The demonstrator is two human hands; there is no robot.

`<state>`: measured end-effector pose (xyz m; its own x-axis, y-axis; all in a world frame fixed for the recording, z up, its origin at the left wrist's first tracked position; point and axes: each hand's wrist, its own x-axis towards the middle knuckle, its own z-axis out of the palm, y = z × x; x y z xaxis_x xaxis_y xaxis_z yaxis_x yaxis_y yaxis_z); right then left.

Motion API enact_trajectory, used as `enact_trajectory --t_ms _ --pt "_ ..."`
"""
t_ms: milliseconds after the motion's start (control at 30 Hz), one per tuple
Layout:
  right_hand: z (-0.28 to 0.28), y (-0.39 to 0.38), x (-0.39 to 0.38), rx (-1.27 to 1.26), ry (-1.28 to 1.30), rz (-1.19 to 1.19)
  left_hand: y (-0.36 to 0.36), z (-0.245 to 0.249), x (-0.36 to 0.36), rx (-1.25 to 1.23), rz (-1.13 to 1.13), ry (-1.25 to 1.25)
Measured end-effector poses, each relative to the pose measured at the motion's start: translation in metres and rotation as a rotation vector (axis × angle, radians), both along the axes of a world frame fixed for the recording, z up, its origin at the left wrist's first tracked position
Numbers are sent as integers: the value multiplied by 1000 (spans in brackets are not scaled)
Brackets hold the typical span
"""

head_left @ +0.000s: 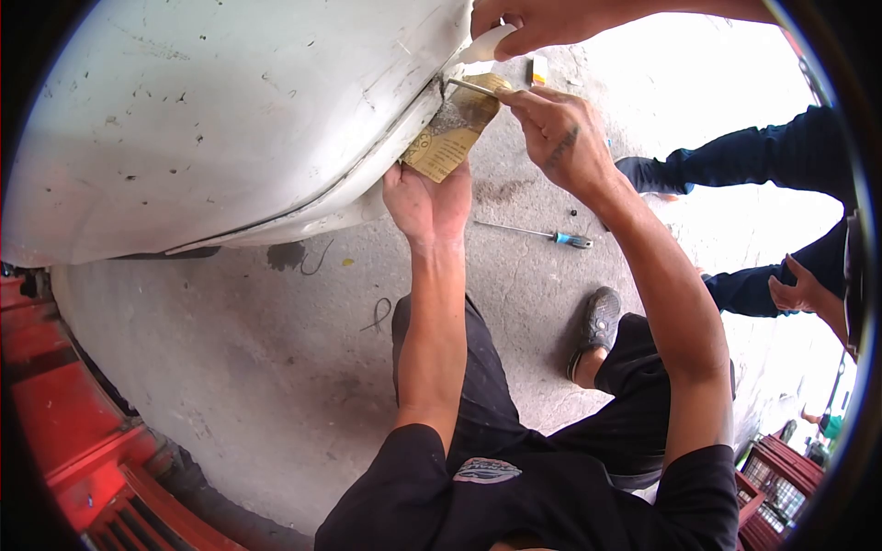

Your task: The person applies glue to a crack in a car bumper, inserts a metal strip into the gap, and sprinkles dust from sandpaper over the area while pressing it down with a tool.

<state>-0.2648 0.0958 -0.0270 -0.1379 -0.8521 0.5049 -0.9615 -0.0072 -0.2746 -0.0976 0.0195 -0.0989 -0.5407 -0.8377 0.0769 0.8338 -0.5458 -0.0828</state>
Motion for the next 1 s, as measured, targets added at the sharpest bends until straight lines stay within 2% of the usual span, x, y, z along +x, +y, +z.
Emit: enact_trajectory --t_ms 167,1000 --pt "3 2 1 23 -31 -10 1 3 -1 6 40 -88" --pt "-16 3 4 -58 -141 -24 -2 -13 -9 -166 73 -200"
